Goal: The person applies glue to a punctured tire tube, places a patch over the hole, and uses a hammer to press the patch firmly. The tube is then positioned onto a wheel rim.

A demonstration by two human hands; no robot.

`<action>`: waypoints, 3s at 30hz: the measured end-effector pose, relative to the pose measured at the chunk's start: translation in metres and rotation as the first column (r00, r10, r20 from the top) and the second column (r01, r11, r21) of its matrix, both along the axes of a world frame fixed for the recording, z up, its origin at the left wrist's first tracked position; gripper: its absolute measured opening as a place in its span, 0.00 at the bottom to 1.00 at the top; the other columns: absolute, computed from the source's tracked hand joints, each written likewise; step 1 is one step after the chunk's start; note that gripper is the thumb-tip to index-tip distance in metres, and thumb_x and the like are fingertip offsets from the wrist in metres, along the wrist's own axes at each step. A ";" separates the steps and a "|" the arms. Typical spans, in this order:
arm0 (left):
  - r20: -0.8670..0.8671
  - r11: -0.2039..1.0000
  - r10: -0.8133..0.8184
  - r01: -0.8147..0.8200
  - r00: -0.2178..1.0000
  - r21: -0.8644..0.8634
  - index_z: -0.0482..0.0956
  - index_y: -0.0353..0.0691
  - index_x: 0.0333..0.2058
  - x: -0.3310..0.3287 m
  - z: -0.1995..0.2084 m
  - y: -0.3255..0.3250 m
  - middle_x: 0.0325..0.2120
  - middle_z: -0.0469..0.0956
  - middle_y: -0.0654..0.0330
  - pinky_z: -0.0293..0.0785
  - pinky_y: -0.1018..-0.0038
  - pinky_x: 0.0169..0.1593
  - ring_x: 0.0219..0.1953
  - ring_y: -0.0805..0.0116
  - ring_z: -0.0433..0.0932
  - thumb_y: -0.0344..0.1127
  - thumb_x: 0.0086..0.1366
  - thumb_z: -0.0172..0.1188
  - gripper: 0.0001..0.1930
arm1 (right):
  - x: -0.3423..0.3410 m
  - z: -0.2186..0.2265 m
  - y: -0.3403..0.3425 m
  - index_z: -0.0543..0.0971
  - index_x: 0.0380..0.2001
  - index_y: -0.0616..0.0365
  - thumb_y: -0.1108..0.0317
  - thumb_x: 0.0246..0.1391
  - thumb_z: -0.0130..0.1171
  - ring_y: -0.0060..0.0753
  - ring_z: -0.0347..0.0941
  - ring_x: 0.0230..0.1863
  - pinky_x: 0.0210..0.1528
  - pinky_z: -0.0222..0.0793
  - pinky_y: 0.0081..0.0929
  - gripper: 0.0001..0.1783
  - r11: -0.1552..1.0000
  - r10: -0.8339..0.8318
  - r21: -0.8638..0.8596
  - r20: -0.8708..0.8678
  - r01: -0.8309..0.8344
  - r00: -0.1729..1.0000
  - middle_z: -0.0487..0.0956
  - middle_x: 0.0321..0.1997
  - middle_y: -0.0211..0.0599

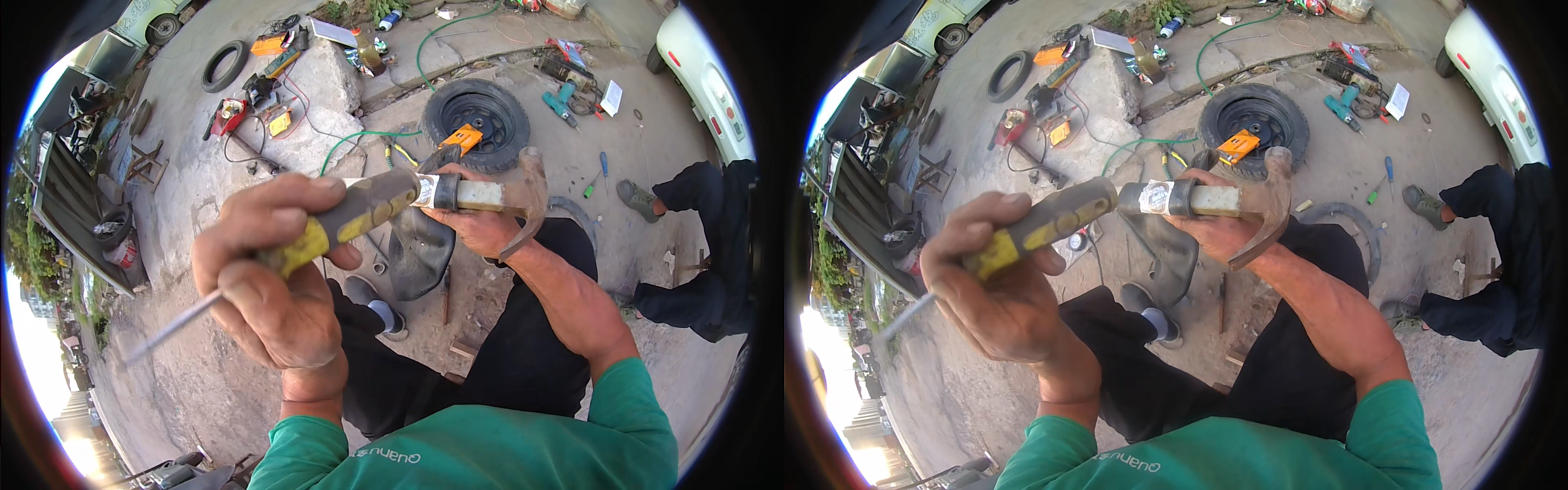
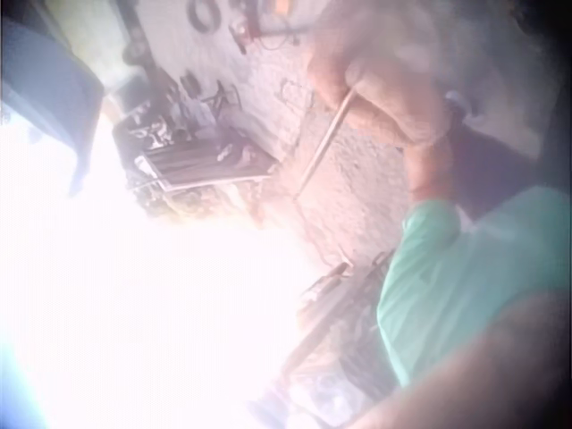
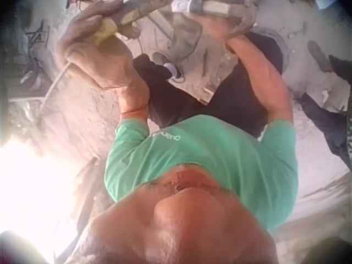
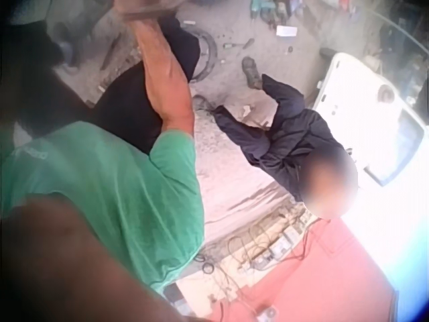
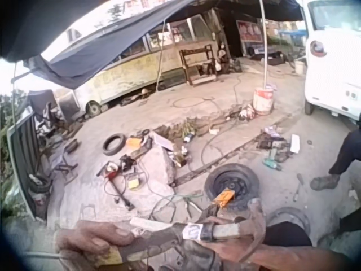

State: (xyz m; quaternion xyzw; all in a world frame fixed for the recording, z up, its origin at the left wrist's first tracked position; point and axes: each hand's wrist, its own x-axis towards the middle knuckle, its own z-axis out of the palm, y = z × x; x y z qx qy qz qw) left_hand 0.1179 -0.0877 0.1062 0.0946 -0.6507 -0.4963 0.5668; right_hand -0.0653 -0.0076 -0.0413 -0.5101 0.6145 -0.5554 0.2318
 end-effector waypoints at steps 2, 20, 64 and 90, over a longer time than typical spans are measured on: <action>0.217 0.996 -0.086 0.087 0.972 0.006 0.73 0.36 0.42 -0.013 -0.027 -0.009 0.34 0.81 0.46 0.73 0.79 0.25 0.23 0.70 0.75 0.48 0.81 0.40 0.20 | 0.000 0.004 0.000 0.79 0.46 0.60 0.67 0.55 0.74 0.20 0.77 0.42 0.47 0.73 0.26 0.19 0.999 -0.009 0.041 0.084 0.005 0.996 0.83 0.39 0.32; 0.471 0.988 -0.145 0.104 0.870 0.112 0.76 0.36 0.41 -0.037 -0.035 -0.004 0.33 0.83 0.55 0.72 0.80 0.27 0.22 0.78 0.74 0.39 0.80 0.44 0.15 | 0.001 0.006 0.005 0.79 0.46 0.60 0.69 0.53 0.73 0.26 0.79 0.42 0.48 0.74 0.30 0.18 0.998 0.051 0.015 0.179 -0.055 0.983 0.84 0.39 0.35; 0.454 0.983 0.120 -0.041 0.883 -0.180 0.74 0.38 0.39 -0.022 -0.047 -0.025 0.31 0.84 0.50 0.70 0.79 0.24 0.26 0.70 0.79 0.38 0.79 0.41 0.14 | -0.002 0.007 0.003 0.79 0.43 0.57 0.69 0.56 0.69 0.21 0.77 0.36 0.42 0.74 0.27 0.13 0.999 0.039 -0.017 0.054 -0.038 0.998 0.82 0.35 0.29; 0.257 0.985 0.061 -0.016 0.964 -0.173 0.70 0.38 0.43 -0.008 -0.027 -0.020 0.37 0.82 0.43 0.82 0.70 0.37 0.39 0.61 0.83 0.45 0.82 0.35 0.18 | 0.000 0.008 0.007 0.84 0.42 0.62 0.60 0.58 0.70 0.20 0.72 0.38 0.44 0.71 0.27 0.16 0.994 -0.029 0.108 0.318 -0.006 0.948 0.81 0.35 0.29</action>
